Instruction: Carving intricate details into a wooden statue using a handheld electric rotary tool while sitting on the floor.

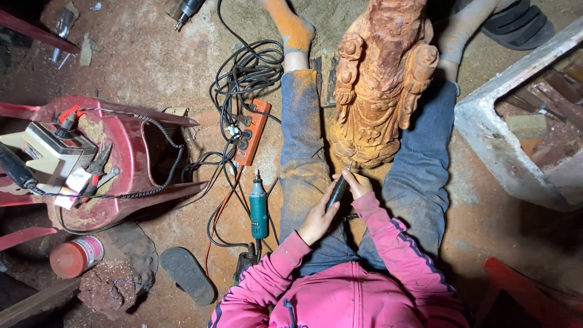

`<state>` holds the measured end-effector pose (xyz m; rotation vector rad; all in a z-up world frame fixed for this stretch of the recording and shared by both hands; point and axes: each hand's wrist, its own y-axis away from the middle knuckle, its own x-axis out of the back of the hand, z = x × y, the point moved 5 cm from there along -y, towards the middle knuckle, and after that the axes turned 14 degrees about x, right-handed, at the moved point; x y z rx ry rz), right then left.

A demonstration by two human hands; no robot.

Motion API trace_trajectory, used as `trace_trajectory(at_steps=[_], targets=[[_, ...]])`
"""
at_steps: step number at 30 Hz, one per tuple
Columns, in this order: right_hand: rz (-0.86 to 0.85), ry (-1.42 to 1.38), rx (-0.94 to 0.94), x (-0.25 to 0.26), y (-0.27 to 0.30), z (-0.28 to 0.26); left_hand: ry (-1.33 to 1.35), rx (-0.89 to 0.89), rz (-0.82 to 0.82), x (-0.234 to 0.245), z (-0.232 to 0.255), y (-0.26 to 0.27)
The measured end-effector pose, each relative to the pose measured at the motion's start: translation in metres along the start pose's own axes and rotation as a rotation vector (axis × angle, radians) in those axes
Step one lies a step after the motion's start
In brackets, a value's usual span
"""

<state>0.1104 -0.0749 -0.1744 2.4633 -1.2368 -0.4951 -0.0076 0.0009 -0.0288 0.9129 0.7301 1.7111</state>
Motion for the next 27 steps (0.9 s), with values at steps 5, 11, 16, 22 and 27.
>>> trace_trajectory(at_steps=[5,11,16,22,27], targets=[[-0.014,0.068,-0.014,-0.005,-0.001,0.003,0.002,-0.005,-0.009,0.005,-0.008,-0.008],[-0.049,0.267,-0.077,-0.001,-0.001,0.015,0.030,0.021,-0.005,0.000,-0.008,-0.007],[0.008,0.298,-0.106,0.003,0.002,-0.001,0.012,0.018,0.008,-0.007,0.001,0.000],[0.031,0.357,-0.069,0.024,0.004,-0.017,0.124,0.015,-0.095,-0.056,-0.018,-0.039],[0.058,0.391,-0.006,0.056,0.003,-0.049,0.320,-0.005,-0.217,-0.096,0.011,-0.041]])
